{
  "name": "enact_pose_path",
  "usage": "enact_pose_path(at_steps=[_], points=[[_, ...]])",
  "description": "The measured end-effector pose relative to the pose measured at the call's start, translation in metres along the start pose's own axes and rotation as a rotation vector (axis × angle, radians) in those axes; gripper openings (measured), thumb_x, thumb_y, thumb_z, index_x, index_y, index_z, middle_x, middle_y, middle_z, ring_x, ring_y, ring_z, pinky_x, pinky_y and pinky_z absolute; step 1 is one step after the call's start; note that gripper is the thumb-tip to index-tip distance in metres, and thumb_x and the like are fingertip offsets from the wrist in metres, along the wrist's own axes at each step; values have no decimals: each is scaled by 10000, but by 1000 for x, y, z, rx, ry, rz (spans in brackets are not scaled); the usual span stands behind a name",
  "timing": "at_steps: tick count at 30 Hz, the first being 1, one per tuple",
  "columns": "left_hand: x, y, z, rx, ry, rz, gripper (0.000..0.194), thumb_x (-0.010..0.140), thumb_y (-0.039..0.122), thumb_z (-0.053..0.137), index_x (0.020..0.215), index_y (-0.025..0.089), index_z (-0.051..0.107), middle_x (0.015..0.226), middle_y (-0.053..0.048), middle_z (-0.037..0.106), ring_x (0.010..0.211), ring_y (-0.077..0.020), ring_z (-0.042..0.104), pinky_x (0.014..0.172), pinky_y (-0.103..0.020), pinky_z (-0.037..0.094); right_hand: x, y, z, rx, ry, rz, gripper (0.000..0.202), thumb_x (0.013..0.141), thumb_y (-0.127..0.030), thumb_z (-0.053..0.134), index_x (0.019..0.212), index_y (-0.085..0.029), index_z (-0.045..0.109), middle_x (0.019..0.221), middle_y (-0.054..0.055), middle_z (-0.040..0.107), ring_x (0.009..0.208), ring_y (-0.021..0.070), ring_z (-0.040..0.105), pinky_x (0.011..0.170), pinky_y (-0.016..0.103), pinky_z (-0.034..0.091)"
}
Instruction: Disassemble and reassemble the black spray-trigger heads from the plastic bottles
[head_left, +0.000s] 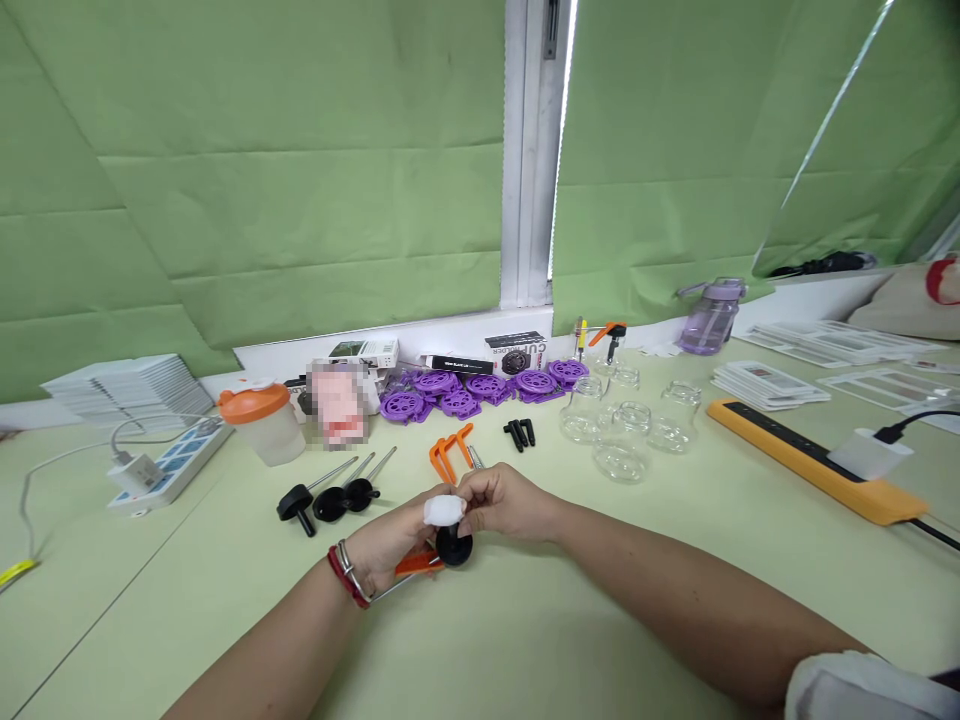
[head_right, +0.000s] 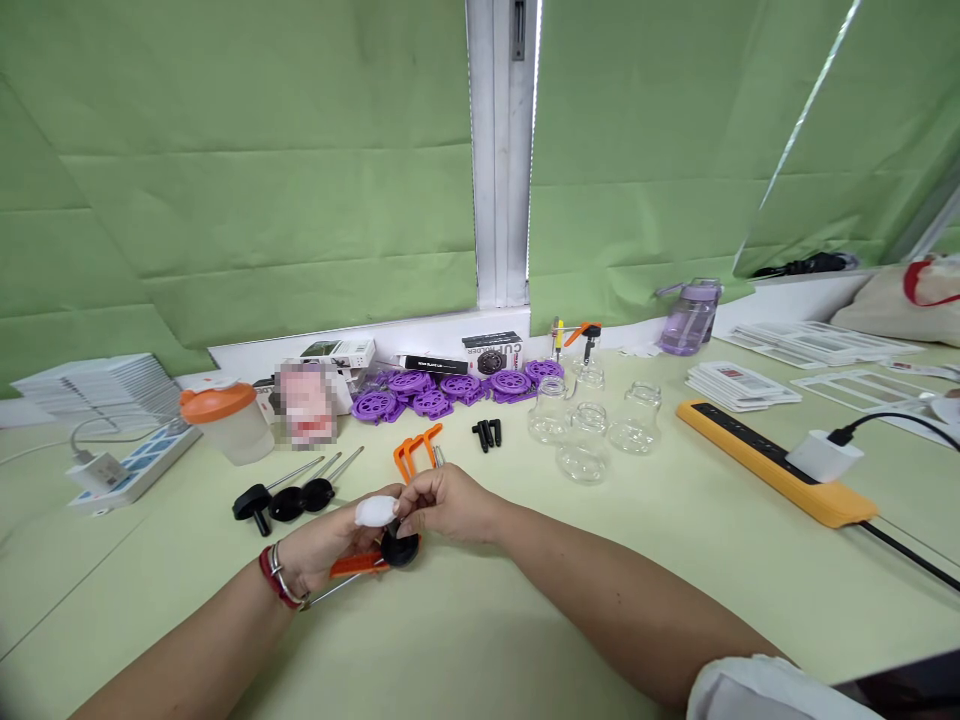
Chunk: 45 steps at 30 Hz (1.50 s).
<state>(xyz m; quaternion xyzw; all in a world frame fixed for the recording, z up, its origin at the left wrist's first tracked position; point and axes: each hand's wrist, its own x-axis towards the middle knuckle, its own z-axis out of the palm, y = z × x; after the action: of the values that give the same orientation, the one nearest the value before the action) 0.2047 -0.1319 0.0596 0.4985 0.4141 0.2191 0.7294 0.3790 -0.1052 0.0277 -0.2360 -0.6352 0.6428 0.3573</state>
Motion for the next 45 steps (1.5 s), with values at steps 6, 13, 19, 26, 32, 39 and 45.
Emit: enact_pose_path(at_steps=[6,13,19,26,32,39,45], points=[[-1,-1,-1,23,19,6,276,712,403,591,861,202,476,736,19,495,612,-101,453,531,-220,316,0,1,1,27,15,38,331,479,-276,824,701,-122,633,712,-9,620,668,117,565,670,279,441],[0,-2,-2,2,12,4,275,709,406,597,833,203,459,719,25,484,601,-99,450,516,-216,304,-1,1,1,15,3,11,320,506,-285,815,725,-125,644,722,-9,617,672,112,562,675,280,443],[-2,-1,0,-2,4,1,266,714,401,591,817,198,454,739,15,500,603,-101,457,515,-220,304,-2,-2,2,-35,28,-8,311,496,-287,818,696,-121,648,707,-6,603,666,113,542,644,265,436],[0,-3,-1,4,0,11,265,709,400,587,842,196,481,723,9,511,608,-113,473,513,-227,309,-3,-4,5,-26,40,29,348,461,-293,829,676,-125,614,664,-18,589,621,104,535,614,257,435],[1,-4,-4,-14,-9,19,345,694,442,610,926,203,515,738,4,533,618,-122,490,513,-228,330,-4,-3,2,-159,39,-29,338,499,-311,812,749,-139,663,646,-26,551,594,88,485,574,233,413],[0,-4,-4,-21,-13,17,288,695,421,612,847,201,503,728,2,529,612,-123,492,503,-228,340,-6,-7,5,-198,72,-32,274,529,-306,792,667,-136,626,671,-12,574,607,99,506,577,238,426],[-1,-3,-3,-16,4,13,335,695,433,610,920,196,538,753,-10,552,631,-133,506,511,-233,352,-7,-9,6,-195,59,-12,275,549,-266,782,749,-141,640,643,-34,536,586,83,470,571,229,396]])
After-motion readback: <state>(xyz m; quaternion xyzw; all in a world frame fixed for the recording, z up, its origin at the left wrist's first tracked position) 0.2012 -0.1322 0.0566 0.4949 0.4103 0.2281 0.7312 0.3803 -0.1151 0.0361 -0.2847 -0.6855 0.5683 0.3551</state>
